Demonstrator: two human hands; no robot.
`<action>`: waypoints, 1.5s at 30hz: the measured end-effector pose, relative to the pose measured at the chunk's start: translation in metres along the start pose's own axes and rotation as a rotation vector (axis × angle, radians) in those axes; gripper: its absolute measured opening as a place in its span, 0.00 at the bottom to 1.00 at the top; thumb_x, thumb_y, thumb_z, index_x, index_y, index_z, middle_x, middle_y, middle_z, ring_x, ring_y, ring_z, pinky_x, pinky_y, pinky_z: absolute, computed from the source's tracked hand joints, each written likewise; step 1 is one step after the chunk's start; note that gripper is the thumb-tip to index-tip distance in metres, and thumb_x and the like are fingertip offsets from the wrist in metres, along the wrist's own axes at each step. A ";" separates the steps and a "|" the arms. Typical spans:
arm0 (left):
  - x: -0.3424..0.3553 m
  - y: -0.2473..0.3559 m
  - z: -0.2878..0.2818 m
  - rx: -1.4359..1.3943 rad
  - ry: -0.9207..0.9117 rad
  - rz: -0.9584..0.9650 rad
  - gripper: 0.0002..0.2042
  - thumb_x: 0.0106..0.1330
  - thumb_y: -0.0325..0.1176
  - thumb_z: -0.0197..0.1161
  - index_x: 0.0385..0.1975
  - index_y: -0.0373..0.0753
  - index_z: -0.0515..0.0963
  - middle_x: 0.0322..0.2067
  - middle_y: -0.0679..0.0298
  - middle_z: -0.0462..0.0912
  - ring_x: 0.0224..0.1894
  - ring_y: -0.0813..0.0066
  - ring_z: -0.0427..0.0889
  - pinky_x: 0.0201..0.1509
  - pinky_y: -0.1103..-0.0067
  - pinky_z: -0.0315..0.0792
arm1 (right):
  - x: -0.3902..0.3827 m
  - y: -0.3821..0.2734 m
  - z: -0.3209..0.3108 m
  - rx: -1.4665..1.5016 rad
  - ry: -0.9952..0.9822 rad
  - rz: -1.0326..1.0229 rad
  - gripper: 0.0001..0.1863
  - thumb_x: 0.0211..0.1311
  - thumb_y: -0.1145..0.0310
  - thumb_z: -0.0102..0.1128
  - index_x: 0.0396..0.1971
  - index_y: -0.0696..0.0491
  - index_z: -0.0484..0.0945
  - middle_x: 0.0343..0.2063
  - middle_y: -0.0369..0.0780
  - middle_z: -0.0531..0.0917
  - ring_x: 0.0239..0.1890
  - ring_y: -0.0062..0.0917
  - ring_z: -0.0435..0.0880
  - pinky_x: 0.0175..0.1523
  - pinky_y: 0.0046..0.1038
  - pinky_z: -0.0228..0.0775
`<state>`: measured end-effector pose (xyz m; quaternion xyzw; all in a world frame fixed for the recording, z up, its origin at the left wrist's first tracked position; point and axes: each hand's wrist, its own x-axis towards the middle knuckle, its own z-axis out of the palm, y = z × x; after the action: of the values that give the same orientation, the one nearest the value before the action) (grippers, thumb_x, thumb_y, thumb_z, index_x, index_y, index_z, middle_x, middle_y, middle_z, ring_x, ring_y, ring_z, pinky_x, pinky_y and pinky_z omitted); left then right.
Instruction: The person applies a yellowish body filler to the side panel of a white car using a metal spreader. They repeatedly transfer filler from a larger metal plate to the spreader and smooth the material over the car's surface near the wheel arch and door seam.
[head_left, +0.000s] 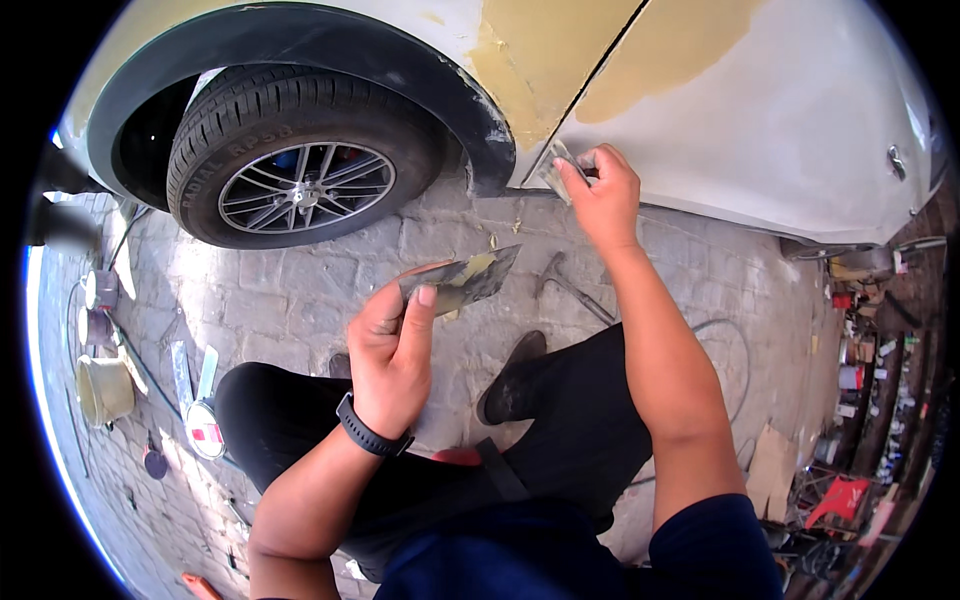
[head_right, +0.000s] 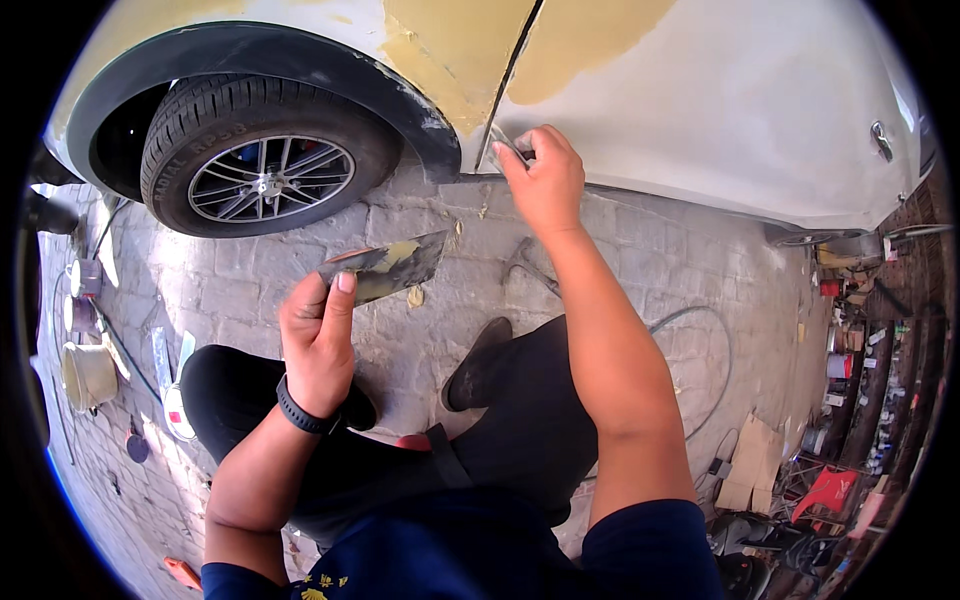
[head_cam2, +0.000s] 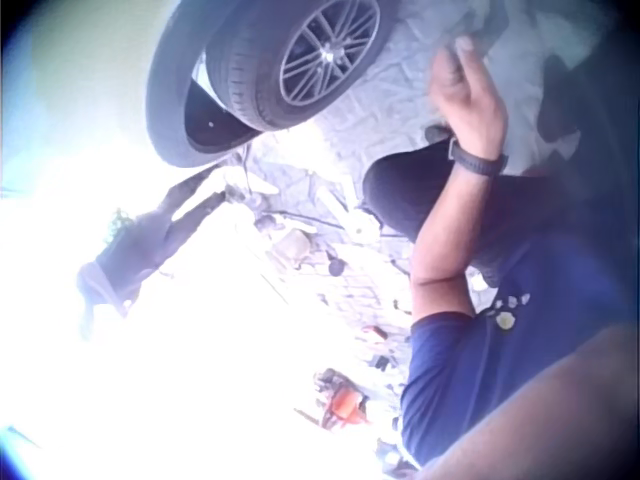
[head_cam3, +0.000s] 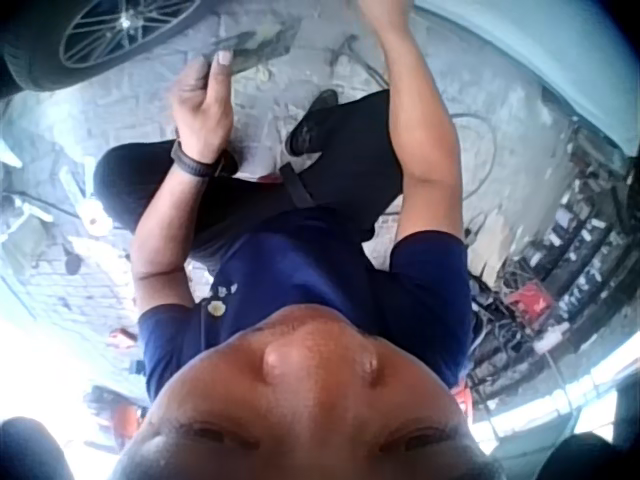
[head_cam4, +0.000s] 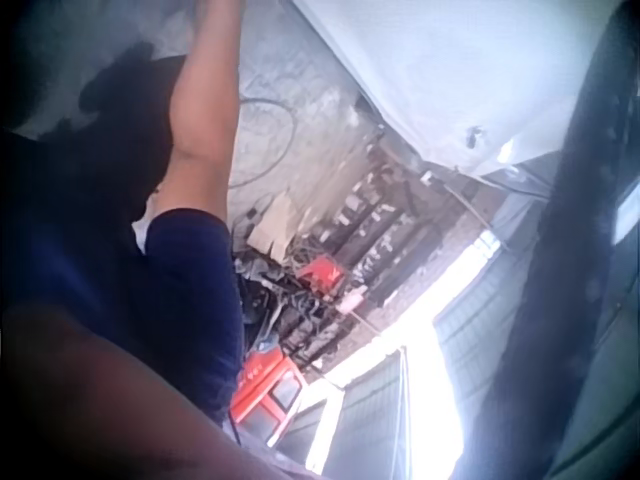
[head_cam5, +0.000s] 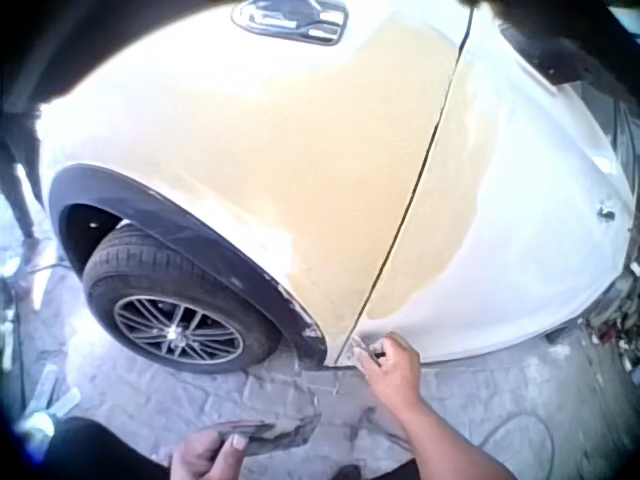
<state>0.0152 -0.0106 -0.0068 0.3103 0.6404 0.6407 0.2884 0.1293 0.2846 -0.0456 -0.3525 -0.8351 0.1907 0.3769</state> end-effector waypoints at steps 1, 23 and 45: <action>0.002 -0.001 0.000 -0.014 0.000 0.007 0.14 0.83 0.31 0.57 0.57 0.27 0.82 0.47 0.59 0.90 0.49 0.79 0.83 0.56 0.79 0.76 | -0.002 -0.003 0.001 -0.034 -0.008 -0.073 0.17 0.59 0.64 0.79 0.27 0.58 0.78 0.27 0.42 0.82 0.28 0.33 0.81 0.36 0.33 0.73; 0.003 -0.001 0.003 -0.083 -0.022 0.008 0.13 0.82 0.30 0.56 0.55 0.29 0.83 0.44 0.56 0.92 0.48 0.78 0.86 0.55 0.78 0.78 | 0.002 -0.033 0.013 -0.013 0.002 -0.172 0.13 0.60 0.67 0.76 0.28 0.54 0.77 0.30 0.39 0.82 0.31 0.35 0.83 0.37 0.36 0.74; -0.005 0.003 0.002 -0.108 -0.028 0.001 0.14 0.83 0.30 0.56 0.56 0.28 0.83 0.44 0.57 0.91 0.47 0.78 0.85 0.55 0.79 0.77 | 0.008 -0.048 0.031 -0.204 0.132 -0.241 0.14 0.57 0.64 0.77 0.26 0.53 0.78 0.28 0.38 0.82 0.31 0.40 0.82 0.37 0.39 0.73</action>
<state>0.0200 -0.0126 -0.0041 0.3036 0.6006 0.6700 0.3134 0.0804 0.2563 -0.0332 -0.2980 -0.8596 0.0349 0.4136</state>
